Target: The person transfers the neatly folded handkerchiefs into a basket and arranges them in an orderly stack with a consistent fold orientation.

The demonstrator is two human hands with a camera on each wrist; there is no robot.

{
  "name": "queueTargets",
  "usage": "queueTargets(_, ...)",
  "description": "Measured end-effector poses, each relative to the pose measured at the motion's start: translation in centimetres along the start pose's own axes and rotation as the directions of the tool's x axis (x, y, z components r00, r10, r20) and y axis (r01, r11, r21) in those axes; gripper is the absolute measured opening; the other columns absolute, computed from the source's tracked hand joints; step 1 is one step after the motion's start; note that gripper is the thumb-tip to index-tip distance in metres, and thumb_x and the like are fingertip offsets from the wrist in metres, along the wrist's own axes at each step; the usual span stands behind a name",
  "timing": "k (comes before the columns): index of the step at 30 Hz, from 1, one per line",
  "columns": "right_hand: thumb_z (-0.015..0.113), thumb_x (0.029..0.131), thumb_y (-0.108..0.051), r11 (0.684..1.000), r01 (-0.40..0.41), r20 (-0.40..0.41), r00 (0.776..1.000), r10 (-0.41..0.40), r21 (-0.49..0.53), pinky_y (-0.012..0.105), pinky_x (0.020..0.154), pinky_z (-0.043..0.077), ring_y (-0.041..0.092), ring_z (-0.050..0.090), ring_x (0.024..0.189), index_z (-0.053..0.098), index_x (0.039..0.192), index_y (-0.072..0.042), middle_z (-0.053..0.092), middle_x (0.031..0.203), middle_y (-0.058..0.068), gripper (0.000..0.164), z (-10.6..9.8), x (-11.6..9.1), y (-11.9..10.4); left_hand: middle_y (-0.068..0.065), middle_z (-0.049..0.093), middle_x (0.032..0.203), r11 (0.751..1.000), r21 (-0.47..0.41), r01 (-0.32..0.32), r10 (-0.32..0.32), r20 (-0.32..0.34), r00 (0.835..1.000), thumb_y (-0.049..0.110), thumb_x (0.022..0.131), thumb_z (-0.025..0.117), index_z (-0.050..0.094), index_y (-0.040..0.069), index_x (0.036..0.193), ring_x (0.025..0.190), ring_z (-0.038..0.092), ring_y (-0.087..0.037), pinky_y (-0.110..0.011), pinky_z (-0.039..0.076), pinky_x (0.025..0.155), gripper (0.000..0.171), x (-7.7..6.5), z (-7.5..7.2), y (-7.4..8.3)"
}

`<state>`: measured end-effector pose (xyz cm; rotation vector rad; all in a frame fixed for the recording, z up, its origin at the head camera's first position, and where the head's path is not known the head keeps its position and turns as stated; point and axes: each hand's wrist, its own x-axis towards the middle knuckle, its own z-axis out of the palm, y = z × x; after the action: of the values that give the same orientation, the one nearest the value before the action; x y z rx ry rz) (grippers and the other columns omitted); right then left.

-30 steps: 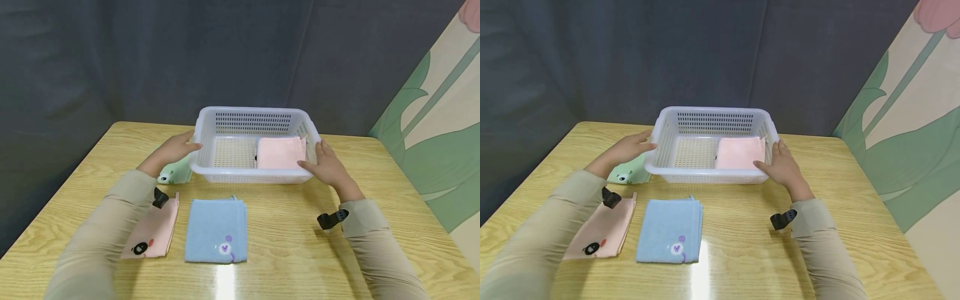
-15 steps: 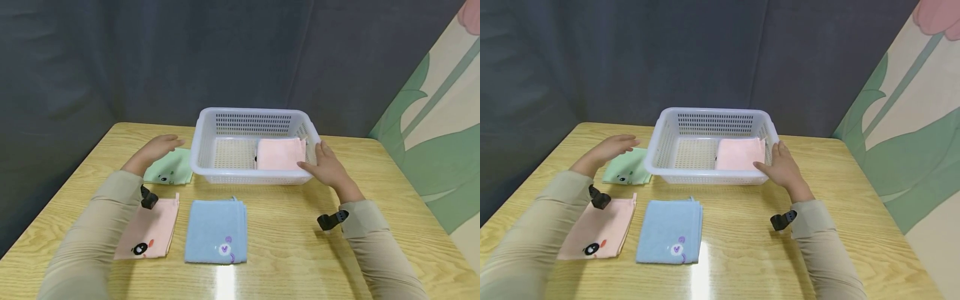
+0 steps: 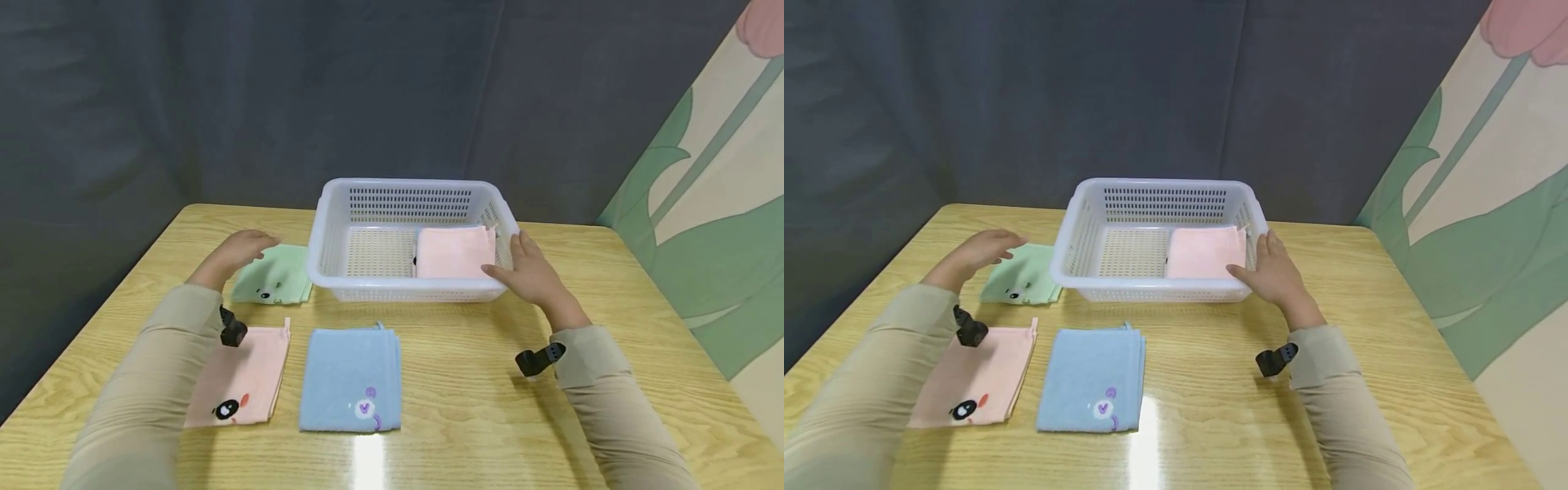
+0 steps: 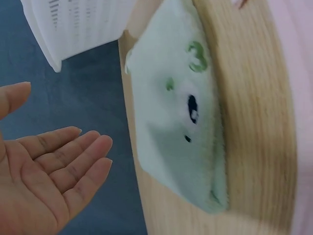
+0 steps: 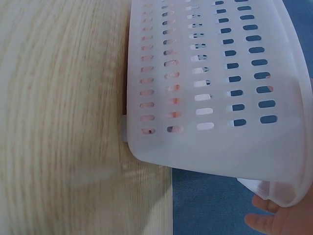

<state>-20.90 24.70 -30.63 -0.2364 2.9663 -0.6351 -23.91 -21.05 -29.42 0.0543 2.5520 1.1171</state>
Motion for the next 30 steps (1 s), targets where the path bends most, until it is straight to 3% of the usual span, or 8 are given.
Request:
queueTargets(9,0.039,0.081,-0.059,1.000,-0.015,0.001,1.000,0.015,-0.006,0.056,0.096,0.005,0.041,-0.006,0.125,-0.005,0.133,0.008,-0.012,0.138,0.025,0.096,0.2,0.0,-0.1,-0.030,0.018,0.134,0.995,0.036,0.090,-0.090,0.013,0.996,0.037,0.090,0.035,0.017,-0.011,0.132,0.116,0.029,-0.043,-0.050,0.024,0.094,0.067,0.5,-0.3,-2.0)
queueTargets(17,0.038,0.081,-0.058,1.000,-0.006,-0.003,1.000,0.006,-0.006,0.056,0.096,0.005,0.041,-0.005,0.125,-0.006,0.133,0.008,-0.012,0.138,0.025,0.095,0.2,0.1,-0.1,-0.032,0.017,0.133,0.993,0.056,0.102,-0.102,-0.003,0.995,0.030,0.090,0.037,0.016,-0.015,0.131,0.115,0.029,-0.044,-0.050,0.026,0.093,0.064,1.0,-0.6,-3.2)
queueTargets(23,0.038,0.081,-0.058,1.000,-0.001,-0.008,1.000,0.001,-0.005,0.056,0.096,0.006,0.041,-0.005,0.125,-0.005,0.133,0.008,-0.012,0.138,0.025,0.094,0.2,0.1,-0.2,-0.033,0.025,0.128,0.979,0.173,0.111,-0.109,-0.021,0.994,0.029,0.090,0.035,0.022,-0.017,0.128,0.115,0.027,-0.044,-0.051,0.025,0.093,0.061,1.2,-0.7,-3.8)
queueTargets(30,0.039,0.082,-0.057,1.000,-0.005,-0.013,1.000,0.005,-0.004,0.056,0.096,0.006,0.041,-0.005,0.125,-0.005,0.133,0.008,-0.011,0.138,0.025,0.094,0.2,0.1,-0.1,-0.037,0.021,0.127,0.961,0.259,0.096,-0.096,-0.016,0.995,0.027,0.091,0.033,0.022,-0.021,0.125,0.116,0.023,-0.047,-0.052,0.024,0.094,0.060,1.4,-0.7,-4.3)
